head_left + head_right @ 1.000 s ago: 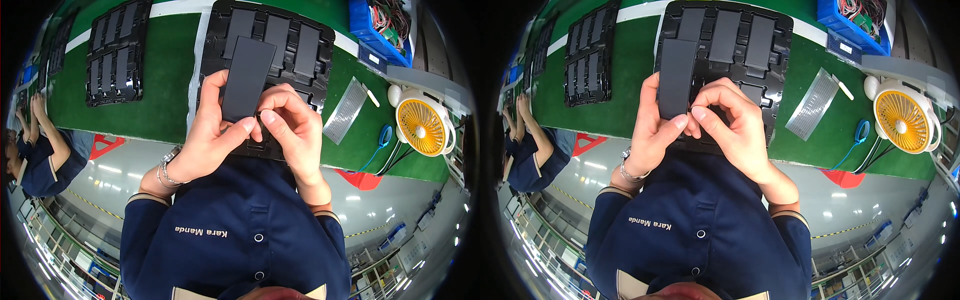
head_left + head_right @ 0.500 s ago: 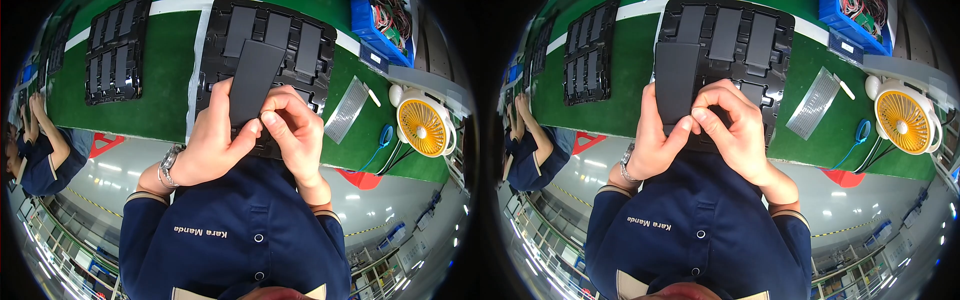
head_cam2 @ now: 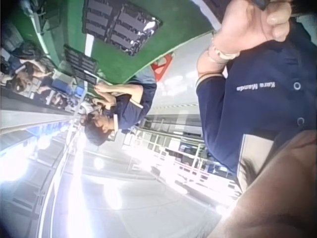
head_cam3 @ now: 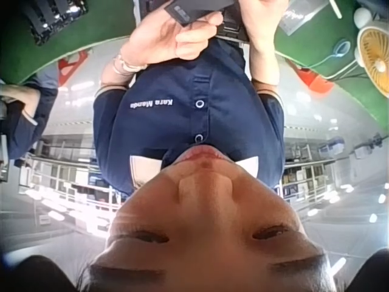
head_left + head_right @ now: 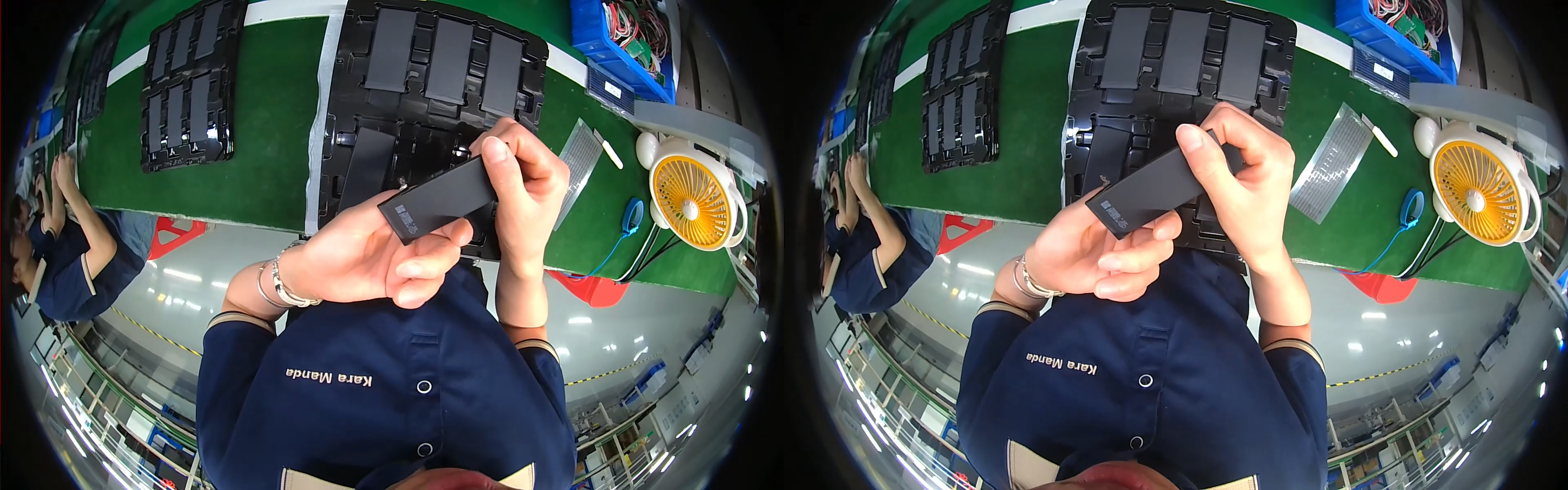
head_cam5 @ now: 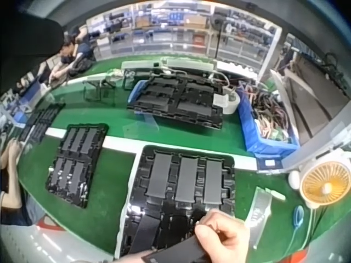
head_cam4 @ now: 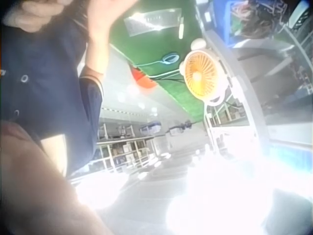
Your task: The person assembles small black plastic components into an assembly tray by hand.
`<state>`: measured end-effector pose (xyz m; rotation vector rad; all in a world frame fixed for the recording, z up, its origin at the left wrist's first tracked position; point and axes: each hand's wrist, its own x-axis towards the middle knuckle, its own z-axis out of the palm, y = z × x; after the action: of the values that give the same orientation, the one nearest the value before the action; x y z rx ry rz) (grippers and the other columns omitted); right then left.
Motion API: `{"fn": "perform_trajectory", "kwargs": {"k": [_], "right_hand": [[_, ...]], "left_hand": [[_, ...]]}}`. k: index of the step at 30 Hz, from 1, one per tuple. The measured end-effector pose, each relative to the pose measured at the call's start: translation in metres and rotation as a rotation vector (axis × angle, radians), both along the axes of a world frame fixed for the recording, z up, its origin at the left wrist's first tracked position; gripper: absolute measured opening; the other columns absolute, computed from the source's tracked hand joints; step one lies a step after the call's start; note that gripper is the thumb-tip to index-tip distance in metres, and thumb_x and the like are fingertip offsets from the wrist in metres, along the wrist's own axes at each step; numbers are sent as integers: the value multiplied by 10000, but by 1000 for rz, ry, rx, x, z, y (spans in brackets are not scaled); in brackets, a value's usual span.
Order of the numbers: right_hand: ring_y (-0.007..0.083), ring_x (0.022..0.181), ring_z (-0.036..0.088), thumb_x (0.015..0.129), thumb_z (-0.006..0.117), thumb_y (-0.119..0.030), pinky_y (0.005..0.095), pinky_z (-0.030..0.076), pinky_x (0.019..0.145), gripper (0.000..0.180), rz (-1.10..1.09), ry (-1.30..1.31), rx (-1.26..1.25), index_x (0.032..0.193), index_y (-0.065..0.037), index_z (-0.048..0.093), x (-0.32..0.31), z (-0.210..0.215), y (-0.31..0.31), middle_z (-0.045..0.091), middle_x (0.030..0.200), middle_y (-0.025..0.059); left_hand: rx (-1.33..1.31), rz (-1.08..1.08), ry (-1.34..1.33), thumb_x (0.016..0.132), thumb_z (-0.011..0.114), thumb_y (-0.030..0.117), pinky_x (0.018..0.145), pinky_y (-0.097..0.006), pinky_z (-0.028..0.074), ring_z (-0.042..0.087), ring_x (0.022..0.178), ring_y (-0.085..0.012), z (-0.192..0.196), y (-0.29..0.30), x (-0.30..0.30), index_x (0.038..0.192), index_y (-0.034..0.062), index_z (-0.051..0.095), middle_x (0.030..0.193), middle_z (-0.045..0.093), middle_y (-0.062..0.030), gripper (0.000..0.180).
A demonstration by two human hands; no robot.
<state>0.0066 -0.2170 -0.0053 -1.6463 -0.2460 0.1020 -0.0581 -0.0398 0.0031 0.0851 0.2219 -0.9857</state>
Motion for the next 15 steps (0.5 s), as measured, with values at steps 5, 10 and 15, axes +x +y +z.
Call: {"fn": "perform_trajectory", "kwargs": {"k": [5,10,15], "right_hand": [[111,647,497,860,694,-103,259,394,602,182,-29,-63,-91,734,10,628,1,1,0,567,715,35],[144,706,533,875,651,-92,281,428,659,132,49,-249,-311,948,-13,728,6,10,-2,594,792,69],[173,776,597,916,546,-33,294,475,756,274,151,-15,-120,1169,-32,653,6,20,-5,616,816,76]], "left_hand": [[-81,-12,128,1036,338,481,456,-220,318,417,467,-77,-7,1,1,1059,47,457,625,389,53,451],[494,165,-313,1049,399,302,498,-227,337,444,526,-77,-4,6,-1,1169,20,471,687,462,25,315],[1354,118,-1126,954,581,303,753,-326,495,638,812,-217,0,34,-7,1307,22,503,921,667,-51,458]]}}
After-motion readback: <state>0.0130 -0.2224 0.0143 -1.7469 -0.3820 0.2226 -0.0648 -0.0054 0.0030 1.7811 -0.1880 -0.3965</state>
